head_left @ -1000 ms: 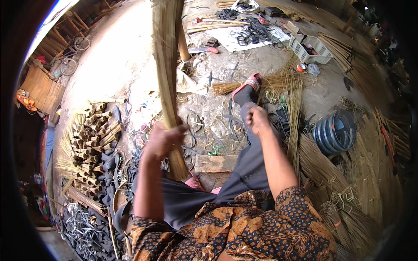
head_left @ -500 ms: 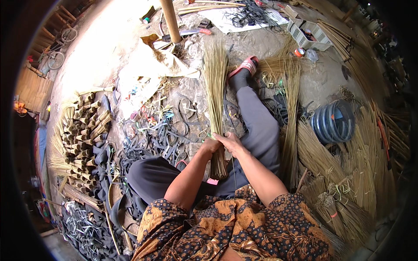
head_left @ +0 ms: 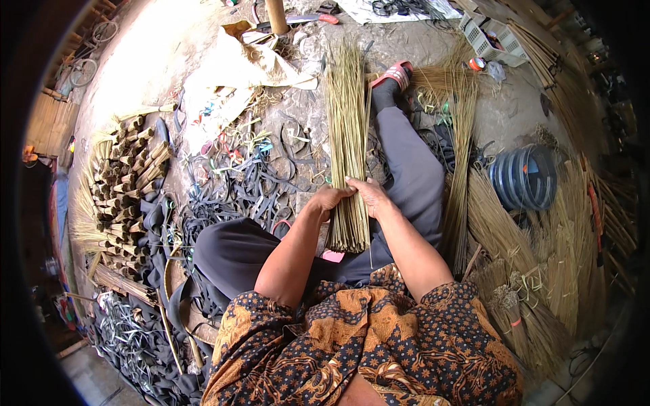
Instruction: The person gathers thin sticks into bundles, aligns them, and ties them with strips of material. The person repeats this process, placing finished bundles aside.
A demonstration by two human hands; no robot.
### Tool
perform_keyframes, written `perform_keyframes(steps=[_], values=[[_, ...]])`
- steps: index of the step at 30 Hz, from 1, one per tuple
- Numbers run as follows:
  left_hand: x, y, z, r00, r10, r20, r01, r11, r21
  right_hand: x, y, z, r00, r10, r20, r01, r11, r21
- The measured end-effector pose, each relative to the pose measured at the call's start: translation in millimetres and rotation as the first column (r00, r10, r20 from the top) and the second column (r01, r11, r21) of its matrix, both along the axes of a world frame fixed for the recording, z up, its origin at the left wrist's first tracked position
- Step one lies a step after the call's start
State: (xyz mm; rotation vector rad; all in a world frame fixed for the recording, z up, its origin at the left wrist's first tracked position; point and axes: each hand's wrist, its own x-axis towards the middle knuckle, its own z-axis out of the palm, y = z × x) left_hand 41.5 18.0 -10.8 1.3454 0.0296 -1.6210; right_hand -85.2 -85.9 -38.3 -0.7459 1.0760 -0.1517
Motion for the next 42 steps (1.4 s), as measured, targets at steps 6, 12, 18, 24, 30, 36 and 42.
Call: perform_keyframes(steps=[6,12,18,24,30,36,42], values=[[4,3,-2,1.0,0.001,0.008,-0.001,0.999,0.038,0,1,-5,1.0,-0.016,-0.006,0.016,1.0,0.015],[6,3,-3,0.999,-0.032,0.026,0.029,0.995,0.095,-1,-4,-10,0.998,0.06,-0.033,-0.059,0.997,0.046],[7,5,8,1.0,-0.017,0.006,0.016,0.993,0.12,-3,-3,4,0.998,0.059,-0.023,-0.058,0.997,0.04],[1,6,16,0.99,-0.017,0.139,0.006,0.997,0.08,5,11,13,0.985,-0.058,-0.16,0.034,0.988,-0.15],[4,8,1,0.987,-0.031,0.158,0.023,0.998,0.05,7,-4,57,0.996,-0.041,-0.083,0.026,0.984,-0.179],[6,13,-10,0.981,0.0,0.196,-0.017,0.996,0.086,-48,-79,171,0.991,-0.097,0.087,0.129,0.819,-0.559],[9,5,31,0.977,0.052,0.207,-0.041,0.998,-0.054,-187,-152,188,0.923,-0.364,-0.122,0.139,0.614,-0.777]])
